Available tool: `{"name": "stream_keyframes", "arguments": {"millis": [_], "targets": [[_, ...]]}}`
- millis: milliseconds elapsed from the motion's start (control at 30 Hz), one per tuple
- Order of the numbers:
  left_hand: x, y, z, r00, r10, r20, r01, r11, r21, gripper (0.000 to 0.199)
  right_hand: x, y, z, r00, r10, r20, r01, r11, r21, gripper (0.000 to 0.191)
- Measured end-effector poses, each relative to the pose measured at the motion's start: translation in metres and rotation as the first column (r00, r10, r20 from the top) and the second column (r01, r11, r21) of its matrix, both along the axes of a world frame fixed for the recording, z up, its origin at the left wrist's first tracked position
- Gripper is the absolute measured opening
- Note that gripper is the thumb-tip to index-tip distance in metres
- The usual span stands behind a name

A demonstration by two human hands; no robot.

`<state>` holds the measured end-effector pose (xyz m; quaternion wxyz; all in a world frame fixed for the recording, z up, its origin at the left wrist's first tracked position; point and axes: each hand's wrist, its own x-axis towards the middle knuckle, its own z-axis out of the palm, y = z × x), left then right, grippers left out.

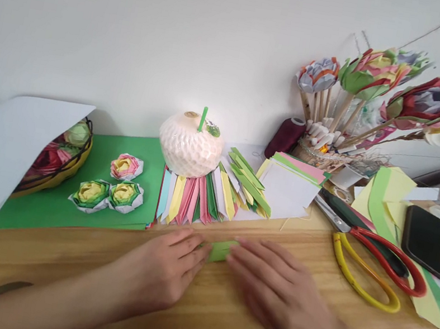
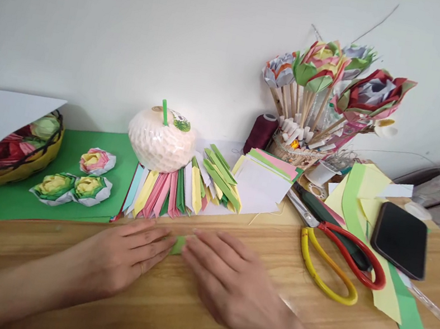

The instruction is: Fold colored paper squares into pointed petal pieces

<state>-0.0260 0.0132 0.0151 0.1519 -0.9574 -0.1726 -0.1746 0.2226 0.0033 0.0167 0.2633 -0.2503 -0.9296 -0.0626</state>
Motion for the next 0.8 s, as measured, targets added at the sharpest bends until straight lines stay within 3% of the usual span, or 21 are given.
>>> {"name": "stream_keyframes", "arguments": {"millis": [67,133,233,367,600,800], "targets": [[0.0,-0.001,0.0,1.0,0.008,-0.018,-0.008,1.0,-0.003,0.028,-0.004,0.001,0.001,0.982,0.078,0.171,-0.043,0.979,-0.2,0.043],[-0.001,-0.002,0.0,0.999,0.024,-0.036,-0.025,1.0,-0.019,0.028,-0.006,0.002,0.004,0.96,0.108,0.258,-0.002,0.925,-0.379,0.057],[-0.002,-0.004,0.001,0.997,0.044,-0.057,-0.047,0.998,-0.045,0.029,-0.002,0.004,0.006,0.953,0.085,0.29,0.072,0.868,-0.491,0.07],[-0.002,-0.005,0.003,0.996,0.047,-0.069,-0.05,0.998,-0.047,0.027,0.004,0.004,0.006,0.961,0.016,0.276,0.111,0.891,-0.44,0.065],[0.012,-0.004,-0.003,0.993,0.046,0.109,-0.049,0.999,0.023,0.019,-0.007,0.005,0.001,0.985,-0.082,0.152,0.106,0.982,-0.155,0.03],[0.02,0.001,-0.007,0.991,0.072,0.117,-0.068,0.997,-0.034,0.022,-0.013,0.005,0.002,0.994,-0.059,0.09,0.072,0.986,-0.147,0.025]]}}
